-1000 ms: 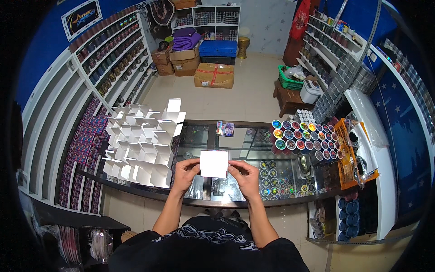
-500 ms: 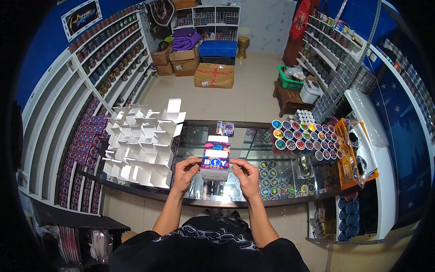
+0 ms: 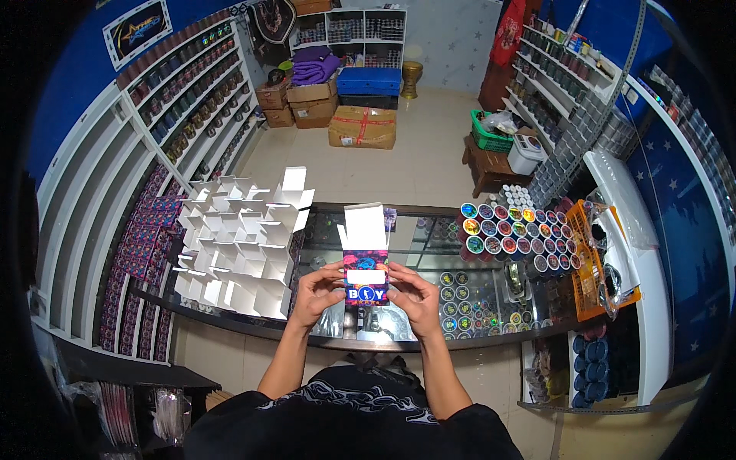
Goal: Assembling and boxing toy spinning top components in a retail environment.
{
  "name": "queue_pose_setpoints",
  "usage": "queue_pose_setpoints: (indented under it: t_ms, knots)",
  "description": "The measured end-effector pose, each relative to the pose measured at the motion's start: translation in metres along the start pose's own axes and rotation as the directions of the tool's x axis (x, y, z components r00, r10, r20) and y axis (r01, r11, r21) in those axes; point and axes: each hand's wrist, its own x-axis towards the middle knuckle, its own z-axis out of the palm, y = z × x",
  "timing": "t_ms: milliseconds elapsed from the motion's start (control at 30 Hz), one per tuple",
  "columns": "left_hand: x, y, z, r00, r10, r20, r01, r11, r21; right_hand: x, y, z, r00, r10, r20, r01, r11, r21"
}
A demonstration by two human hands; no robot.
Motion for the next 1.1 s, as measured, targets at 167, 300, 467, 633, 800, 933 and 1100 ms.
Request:
queue_pose_setpoints:
  t_ms: [167,300,467,633,800,933,1100]
  knots:
    - [-0.003,-0.013,-0.010,0.998,-0.055,0.042,0.056,0.998,-0.030,0.001,0.006,-0.008,1.000,0.018,0.025,-0.018,1.000,0.018]
    - [0.000,-0.008,-0.007,0.992,0.042,0.123,-0.045,0.999,0.026,0.001,0.013,-0.021,0.997,-0.004,0.073,0.022,0.968,-0.249]
    - [0.001,-0.004,-0.001,0.998,-0.048,0.043,0.040,0.984,0.173,0.003,0.023,-0.021,0.997,0.041,0.065,-0.029,0.984,-0.174]
    - [0.005,-0.014,-0.008,0.994,-0.107,0.031,0.093,0.950,0.298,0.006,0.042,-0.029,0.992,0.119,0.051,-0.105,0.972,-0.211]
    - [0.010,-0.036,-0.014,0.991,-0.133,0.001,0.125,0.937,0.326,0.018,0.056,-0.035,0.987,0.153,0.048,-0.135,0.956,-0.259]
    - [0.024,-0.048,-0.019,0.990,-0.139,0.022,0.120,0.912,0.393,0.030,0.071,-0.046,0.982,0.184,0.039,-0.152,0.896,-0.416]
    - [0.040,-0.065,-0.026,0.988,-0.155,0.010,0.131,0.870,0.475,0.044,0.097,-0.059,0.984,0.177,0.020,-0.158,0.920,-0.358]
